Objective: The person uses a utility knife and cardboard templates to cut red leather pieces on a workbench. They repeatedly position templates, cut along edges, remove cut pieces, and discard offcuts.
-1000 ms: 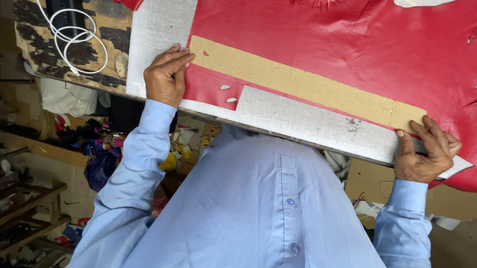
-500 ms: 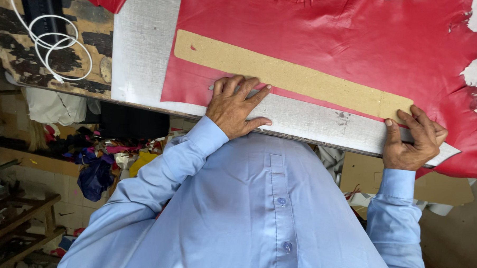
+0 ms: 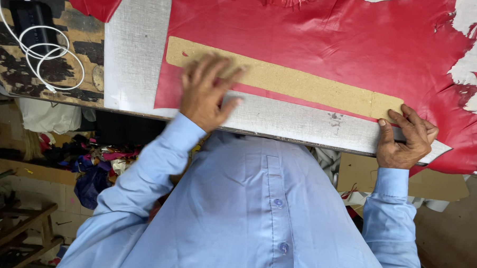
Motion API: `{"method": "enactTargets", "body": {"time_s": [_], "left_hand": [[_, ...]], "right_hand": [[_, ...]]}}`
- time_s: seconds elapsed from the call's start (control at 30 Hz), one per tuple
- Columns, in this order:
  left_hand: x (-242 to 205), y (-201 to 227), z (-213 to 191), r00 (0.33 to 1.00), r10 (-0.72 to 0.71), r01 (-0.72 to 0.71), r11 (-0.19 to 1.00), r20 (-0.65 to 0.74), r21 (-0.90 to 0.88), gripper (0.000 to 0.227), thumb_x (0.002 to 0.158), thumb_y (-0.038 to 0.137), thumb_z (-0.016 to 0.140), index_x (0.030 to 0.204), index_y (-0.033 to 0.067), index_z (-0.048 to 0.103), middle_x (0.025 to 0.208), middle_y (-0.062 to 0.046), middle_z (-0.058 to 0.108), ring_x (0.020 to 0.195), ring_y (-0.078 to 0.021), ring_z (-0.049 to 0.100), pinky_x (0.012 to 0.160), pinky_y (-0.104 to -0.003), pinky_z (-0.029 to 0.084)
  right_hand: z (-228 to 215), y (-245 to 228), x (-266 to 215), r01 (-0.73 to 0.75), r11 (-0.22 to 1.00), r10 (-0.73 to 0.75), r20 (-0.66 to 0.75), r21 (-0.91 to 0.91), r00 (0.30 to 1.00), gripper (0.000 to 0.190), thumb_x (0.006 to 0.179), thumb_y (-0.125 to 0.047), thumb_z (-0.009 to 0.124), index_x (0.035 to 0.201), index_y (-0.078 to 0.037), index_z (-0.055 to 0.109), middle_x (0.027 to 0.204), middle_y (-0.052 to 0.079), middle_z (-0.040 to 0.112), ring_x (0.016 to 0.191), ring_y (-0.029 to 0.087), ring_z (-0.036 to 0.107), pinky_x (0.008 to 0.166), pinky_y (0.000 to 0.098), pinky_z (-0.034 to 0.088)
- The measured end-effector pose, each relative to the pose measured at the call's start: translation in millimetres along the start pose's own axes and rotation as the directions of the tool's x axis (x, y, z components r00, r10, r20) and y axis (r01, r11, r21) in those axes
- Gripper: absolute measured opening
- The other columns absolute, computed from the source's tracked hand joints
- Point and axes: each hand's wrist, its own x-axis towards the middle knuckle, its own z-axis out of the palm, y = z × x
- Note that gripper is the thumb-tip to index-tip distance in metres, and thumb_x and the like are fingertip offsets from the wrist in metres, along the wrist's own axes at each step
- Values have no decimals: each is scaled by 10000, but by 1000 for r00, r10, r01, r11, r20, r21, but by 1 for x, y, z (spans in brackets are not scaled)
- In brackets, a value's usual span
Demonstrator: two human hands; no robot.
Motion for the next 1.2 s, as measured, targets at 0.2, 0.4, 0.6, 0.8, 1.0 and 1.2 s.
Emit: {"method": "enactTargets", "body": {"time_s": [0.2, 0.4, 0.6, 0.8, 1.0, 1.2], "left_hand": [[4, -83, -34, 994, -109, 109, 994, 29, -8, 473, 955, 415, 787, 1375, 214, 708, 1542, -84, 578, 1505, -349, 395, 1272, -549, 283], [-21, -85, -34, 993, -114, 115, 988, 11, -108, 382, 915, 267, 825, 1282, 176, 772, 1505, -53, 611, 1475, -330, 442, 1206, -417, 424], [-24, -90, -40, 998, -63, 64, 996, 10, -68, 364, 936, 231, 805, 1293, 175, 763, 1521, -50, 599, 1480, -324, 442, 1210, -423, 437], [-26, -90, -31, 995, -102, 100, 992, -17, -71, 351, 935, 254, 790, 1281, 200, 769, 1537, -56, 558, 1476, -326, 426, 1201, -421, 441], [-26, -85, -28, 996, -85, 84, 996, -38, -40, 355, 952, 243, 785, 1305, 210, 761, 1540, -58, 561, 1469, -342, 449, 1195, -413, 462], [-26, -76, -33, 996, -45, 45, 999, -76, 2, 375, 969, 223, 809, 1341, 209, 757, 1538, -98, 591, 1451, -347, 499, 1205, -424, 475]], "right_hand": [[-1, -2, 4, 2, 1000, -2, -4, 12, 1000, 314, 881, -149, 948, 1159, -73, 823, 1311, 98, 762, 1171, 246, 538, 1096, 352, 474], [-2, 6, -1, -2, 1000, 2, 23, 18, 1000, 345, 839, -102, 920, 1171, -75, 828, 1319, 102, 761, 1180, 244, 537, 1100, 350, 474], [1, 18, -7, 13, 999, -14, 31, 30, 999, 370, 835, -127, 900, 1197, -77, 838, 1339, 99, 763, 1184, 241, 517, 1096, 345, 459], [5, 31, -9, 0, 999, -1, 22, 35, 1000, 378, 818, -140, 893, 1190, -92, 844, 1316, 87, 740, 1197, 244, 505, 1076, 342, 463], [-3, 20, -9, -23, 994, 21, 21, 102, 1000, 303, 854, -69, 898, 1151, -101, 845, 1281, 74, 739, 1185, 222, 512, 1053, 335, 471], [-8, 2, 2, -60, 992, 61, -6, 115, 998, 239, 856, -56, 940, 1065, -97, 833, 1205, 81, 727, 1184, 240, 544, 1048, 368, 467]]}}
